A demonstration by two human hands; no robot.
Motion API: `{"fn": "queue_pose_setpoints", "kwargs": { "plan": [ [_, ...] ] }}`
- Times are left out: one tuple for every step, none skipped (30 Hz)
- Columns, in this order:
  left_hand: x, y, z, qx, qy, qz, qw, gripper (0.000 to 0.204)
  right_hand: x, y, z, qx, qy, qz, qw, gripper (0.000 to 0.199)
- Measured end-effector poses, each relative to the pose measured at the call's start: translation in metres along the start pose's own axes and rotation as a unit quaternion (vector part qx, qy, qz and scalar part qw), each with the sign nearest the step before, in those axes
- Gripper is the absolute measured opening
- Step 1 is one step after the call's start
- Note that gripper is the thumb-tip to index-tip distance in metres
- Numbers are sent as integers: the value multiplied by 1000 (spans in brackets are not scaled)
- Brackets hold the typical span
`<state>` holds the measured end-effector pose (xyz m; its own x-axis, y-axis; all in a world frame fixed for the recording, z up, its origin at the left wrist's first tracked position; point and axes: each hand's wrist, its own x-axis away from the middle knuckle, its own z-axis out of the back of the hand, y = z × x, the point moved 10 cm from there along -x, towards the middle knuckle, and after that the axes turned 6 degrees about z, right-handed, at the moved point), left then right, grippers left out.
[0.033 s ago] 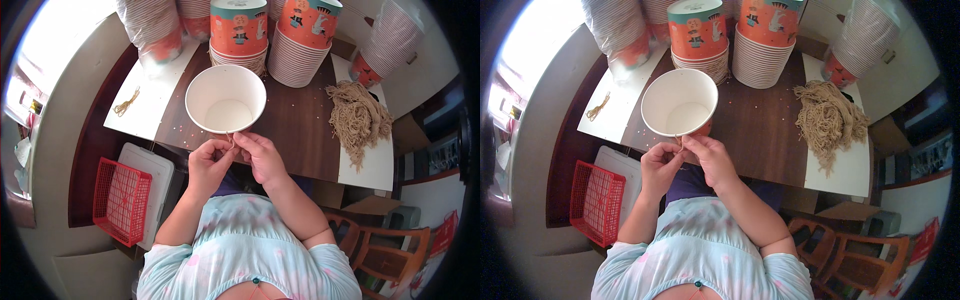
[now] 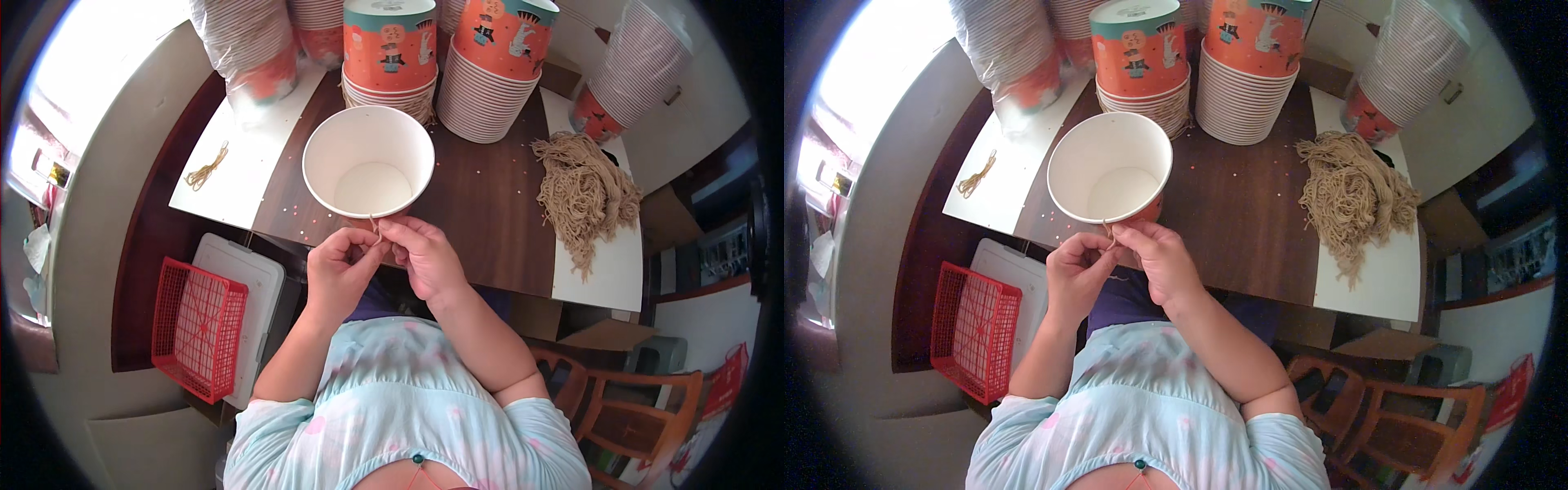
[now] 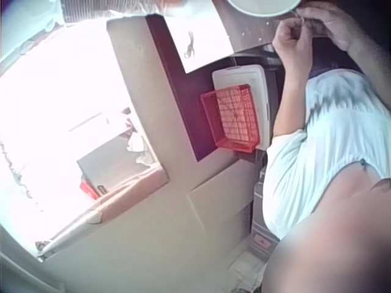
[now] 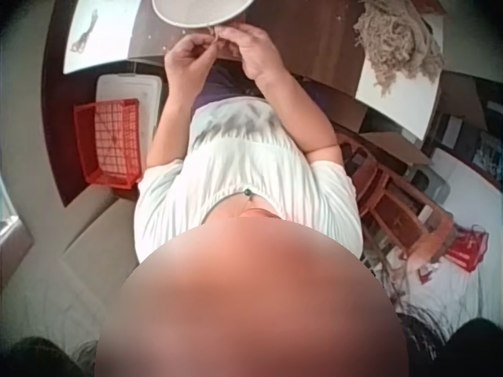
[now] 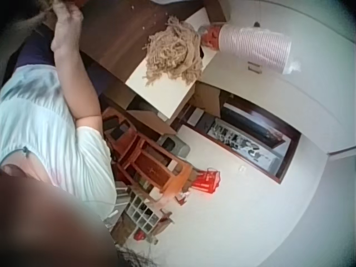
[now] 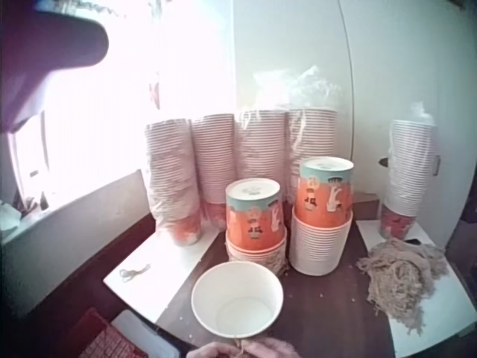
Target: Tying individual lengths of string to paper cups as part of a manufacturing or packaging process.
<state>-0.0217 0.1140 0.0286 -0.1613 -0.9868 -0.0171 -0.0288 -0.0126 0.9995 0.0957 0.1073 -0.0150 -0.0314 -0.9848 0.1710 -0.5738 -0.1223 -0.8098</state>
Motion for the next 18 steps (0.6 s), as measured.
{"fn": "queue_pose_setpoints", "kwargs": {
  "plan": [
    [0, 0, 2, -11, 7, -2, 1000, 6, 0, 3, -2, -39, 1, -18, 999, 17],
    [0, 0, 5, -21, 14, -4, 1000, 7, 1, 6, -5, -78, 1, -36, 996, 14],
    [-1, 0, 7, -21, 14, -5, 1000, 7, -1, 9, -1, -77, 1, -36, 996, 14],
    [-2, -1, 8, -17, 14, -5, 1000, 7, -5, 15, 9, -69, 19, -33, 997, 12],
    [-3, -2, 9, -13, 14, -6, 1000, 7, -7, 18, 17, -61, 37, -29, 997, 11],
    [-3, -4, 12, -13, 16, -6, 1000, 7, -5, 13, 15, -38, 44, -22, 998, 12],
    [-5, -7, 12, -7, 11, -9, 1000, 7, -3, 8, 9, -38, 43, -23, 998, 12],
    [-5, -9, 13, -1, 6, -12, 1000, 9, -1, 0, 2, -15, 29, -8, 999, 13],
    [-6, -9, 13, 0, 6, -12, 1000, 9, 0, -6, -2, 8, 17, 8, 1000, 13],
    [-6, -8, 11, 8, 1, -20, 1000, 11, 0, -7, -1, 9, 17, 8, 1000, 13],
    [-5, -7, 10, 16, -5, -28, 999, 14, -1, -6, -2, 25, 2, 4, 1000, 16],
    [-5, -6, 8, 17, -6, -27, 999, 14, -1, -4, -3, 40, -12, 0, 999, 19],
    [-3, -1, 5, 61, -14, -32, 998, 16, -1, -3, -2, 40, -12, 0, 999, 19],
    [-2, 3, 4, 105, -22, -36, 994, 19, -1, -4, -2, 60, -13, 14, 998, 19],
    [-2, 5, 3, 105, -22, -36, 994, 19, -1, -6, -2, 79, -15, 28, 996, 19],
    [-3, 7, 3, 121, -25, -39, 992, 19, -2, -4, 0, 79, -14, 28, 996, 19],
    [-3, 8, 3, 137, -27, -42, 989, 19, -3, -4, 2, 93, -13, 38, 995, 20],
    [-3, 8, 4, 137, -26, -42, 989, 19, -4, -5, 3, 107, -12, 48, 993, 20]
  ]
}}
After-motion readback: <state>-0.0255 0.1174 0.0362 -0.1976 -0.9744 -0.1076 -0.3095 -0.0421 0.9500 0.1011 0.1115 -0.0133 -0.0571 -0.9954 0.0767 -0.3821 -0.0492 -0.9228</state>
